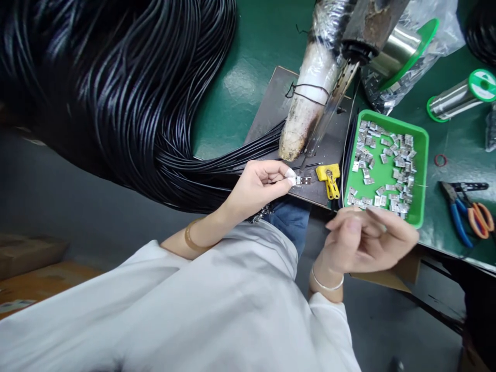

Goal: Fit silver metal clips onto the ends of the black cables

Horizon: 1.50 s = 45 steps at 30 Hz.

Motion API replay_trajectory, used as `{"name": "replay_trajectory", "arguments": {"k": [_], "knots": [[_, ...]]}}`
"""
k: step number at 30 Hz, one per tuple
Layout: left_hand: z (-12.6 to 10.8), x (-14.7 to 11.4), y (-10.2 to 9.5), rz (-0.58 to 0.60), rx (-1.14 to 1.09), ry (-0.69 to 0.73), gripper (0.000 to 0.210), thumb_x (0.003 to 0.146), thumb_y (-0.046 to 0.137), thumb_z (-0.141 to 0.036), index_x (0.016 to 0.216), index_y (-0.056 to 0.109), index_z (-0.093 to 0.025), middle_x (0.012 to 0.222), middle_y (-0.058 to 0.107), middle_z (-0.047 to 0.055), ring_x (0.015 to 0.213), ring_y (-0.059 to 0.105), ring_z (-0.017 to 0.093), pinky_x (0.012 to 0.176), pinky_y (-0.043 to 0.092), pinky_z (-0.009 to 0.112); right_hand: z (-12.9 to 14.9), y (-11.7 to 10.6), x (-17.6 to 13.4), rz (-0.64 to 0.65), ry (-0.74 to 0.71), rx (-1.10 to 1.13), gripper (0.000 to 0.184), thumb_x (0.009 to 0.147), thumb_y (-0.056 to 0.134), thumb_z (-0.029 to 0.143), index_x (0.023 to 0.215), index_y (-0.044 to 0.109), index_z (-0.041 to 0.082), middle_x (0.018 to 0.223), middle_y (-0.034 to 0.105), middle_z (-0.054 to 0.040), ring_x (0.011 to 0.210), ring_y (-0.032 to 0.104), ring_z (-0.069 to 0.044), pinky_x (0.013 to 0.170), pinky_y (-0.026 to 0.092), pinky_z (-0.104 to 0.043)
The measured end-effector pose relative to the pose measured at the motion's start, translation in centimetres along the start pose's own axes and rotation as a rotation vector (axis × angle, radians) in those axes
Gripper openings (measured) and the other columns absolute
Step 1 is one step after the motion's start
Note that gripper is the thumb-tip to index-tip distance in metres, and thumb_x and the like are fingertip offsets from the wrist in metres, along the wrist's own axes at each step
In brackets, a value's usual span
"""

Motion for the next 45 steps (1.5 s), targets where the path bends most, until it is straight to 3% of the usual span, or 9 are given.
{"name": "replay_trajectory", "arguments": {"k": [3,5,12,19,25,29,35,41,45], "knots": [[-0.1,-0.1,0.1,0.003,-0.002,0.016,0.013,0.079,0.062,-0.024,0.071,0.063,-0.014,0.059,0.046,-0.003,0.055,0.038,0.005,0.054,0.030,0.020,-0.8,0.6,-0.5,0.159,0.154,-0.167,0.015,0.088,0.066,0.018,0.102,0.066,0.024,0.072,0.070,0.0049,0.054,0.068,-0.013,0.045,0.055,-0.024],[0.0,-0.1,0.1,0.001,-0.008,0.026,0.013,0.080,0.062,-0.024,0.072,0.062,-0.014,0.058,0.043,-0.004,0.053,0.035,0.005,0.052,0.027,0.021,-0.8,1.1,-1.0,0.290,0.119,-0.280,0.011,0.086,0.068,0.016,0.096,0.065,0.022,0.084,0.075,0.0014,0.074,0.075,-0.016,0.067,0.063,-0.030],[0.2,0.0,0.1,-0.036,-0.012,0.040,0.016,0.083,0.064,-0.027,0.073,0.062,-0.014,0.055,0.036,-0.005,0.050,0.029,0.004,0.048,0.021,0.022,-0.4,2.6,-1.4,0.522,-0.096,-0.400,0.014,0.081,0.073,0.014,0.089,0.065,0.022,0.101,0.074,-0.0012,0.092,0.072,-0.016,0.083,0.062,-0.034],[-0.4,0.0,0.0,-0.041,0.024,0.060,0.016,0.083,0.063,-0.027,0.074,0.063,-0.014,0.056,0.040,-0.004,0.052,0.031,0.005,0.050,0.024,0.022,-0.3,3.0,-1.2,0.484,-0.072,-0.369,0.014,0.079,0.074,0.011,0.087,0.067,0.021,0.100,0.074,-0.0019,0.092,0.073,-0.017,0.083,0.062,-0.035],[0.1,0.0,0.2,0.003,0.071,0.055,0.010,0.079,0.062,-0.019,0.073,0.064,-0.012,0.059,0.038,-0.005,0.055,0.031,0.004,0.052,0.023,0.020,-1.7,1.4,-0.3,0.145,0.175,-0.039,0.009,0.087,0.065,0.016,0.090,0.058,0.020,0.081,0.071,0.0017,0.069,0.072,-0.016,0.054,0.061,-0.030],[0.0,-0.2,0.3,0.018,0.104,0.040,0.011,0.079,0.060,-0.018,0.072,0.064,-0.012,0.060,0.039,-0.004,0.057,0.032,0.004,0.053,0.024,0.020,-2.5,-0.9,0.7,-0.018,0.118,0.060,0.004,0.090,0.056,0.019,0.087,0.056,0.021,0.058,0.061,0.0088,0.039,0.054,-0.010,0.044,0.054,-0.026],[-0.1,-0.6,0.2,0.073,0.087,0.005,0.016,0.080,0.063,-0.022,0.088,0.068,-0.010,0.055,0.033,-0.008,0.051,0.027,0.003,0.050,0.022,0.019,-2.6,-2.8,1.2,0.001,0.138,0.183,0.006,0.087,0.061,0.025,0.093,0.062,0.027,0.047,0.034,0.0124,0.032,0.023,-0.008,0.031,0.040,-0.022],[0.3,-0.9,0.1,0.188,0.056,-0.121,0.023,0.081,0.061,-0.025,0.064,0.060,-0.010,0.054,0.040,-0.005,0.051,0.032,0.003,0.047,0.023,0.018,-0.1,-2.3,0.9,-0.075,0.031,0.072,0.010,0.086,0.069,0.032,0.096,0.067,0.030,0.051,0.042,0.0098,0.036,0.034,-0.008,0.034,0.035,-0.023],[-0.3,-1.1,0.2,0.226,0.091,-0.006,0.017,0.080,0.064,-0.023,0.070,0.064,-0.009,0.063,0.054,-0.001,0.057,0.044,0.005,0.053,0.035,0.017,0.4,-0.6,0.2,0.235,0.198,-0.263,0.006,0.087,0.069,0.027,0.092,0.069,0.024,0.058,0.053,0.0072,0.041,0.047,-0.007,0.040,0.034,-0.022]]}}
Point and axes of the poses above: each hand's wrist, its own x-axis towards the middle knuckle, its own y-axis out of the palm, z = x × y, the point moved 6 cm from there along x, towards the middle knuckle
